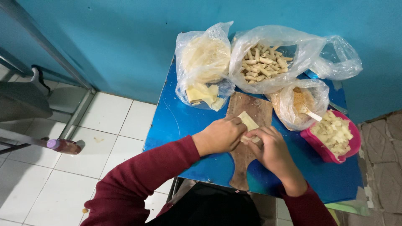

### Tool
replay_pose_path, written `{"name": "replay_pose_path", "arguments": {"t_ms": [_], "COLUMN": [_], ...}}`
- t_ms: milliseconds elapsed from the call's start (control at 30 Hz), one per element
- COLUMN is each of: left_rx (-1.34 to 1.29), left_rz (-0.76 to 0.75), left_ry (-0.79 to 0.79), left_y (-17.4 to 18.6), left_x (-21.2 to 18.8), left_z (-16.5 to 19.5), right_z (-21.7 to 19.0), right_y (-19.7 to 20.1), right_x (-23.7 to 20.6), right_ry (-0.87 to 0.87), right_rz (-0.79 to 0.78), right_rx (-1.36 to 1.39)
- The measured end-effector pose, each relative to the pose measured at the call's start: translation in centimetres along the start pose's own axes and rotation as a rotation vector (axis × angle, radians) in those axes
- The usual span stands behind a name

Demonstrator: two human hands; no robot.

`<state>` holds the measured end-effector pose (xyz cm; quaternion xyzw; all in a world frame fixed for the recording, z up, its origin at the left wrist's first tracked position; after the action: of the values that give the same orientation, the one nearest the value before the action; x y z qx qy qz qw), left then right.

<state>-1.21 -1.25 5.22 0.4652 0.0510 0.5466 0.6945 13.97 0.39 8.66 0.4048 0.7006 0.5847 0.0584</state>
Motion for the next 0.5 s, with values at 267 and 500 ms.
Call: {"name": "replay_pose_path", "arguments": {"t_ms": [267,500], "left_rx": [-0.062,-0.332], "left_rz": [0.038,0.109], "left_ry": [0.015,0.181], "left_y": [0.1,0.5], "left_x": [0.4,1.0], "left_z": [-0.7,-2.4], "right_z": [2.1,3.9], "right_y": [-1.3,-2.4], "right_x": [-0.3,-0.5], "right_ry": [-0.162,-0.396], "right_rz": [0.019,-0.004], "right_rx": [0.069,0.219]}}
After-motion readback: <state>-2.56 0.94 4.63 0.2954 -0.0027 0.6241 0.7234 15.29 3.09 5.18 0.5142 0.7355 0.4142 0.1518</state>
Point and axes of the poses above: each hand's wrist, its own x-axis towards the middle knuckle, its own y-axis out of the back of the hand, z = x × y, the point moved 5 cm from there along x, towards the middle knuckle, and after that the axes turned 7 degrees about -x, right-handed, at the moved point
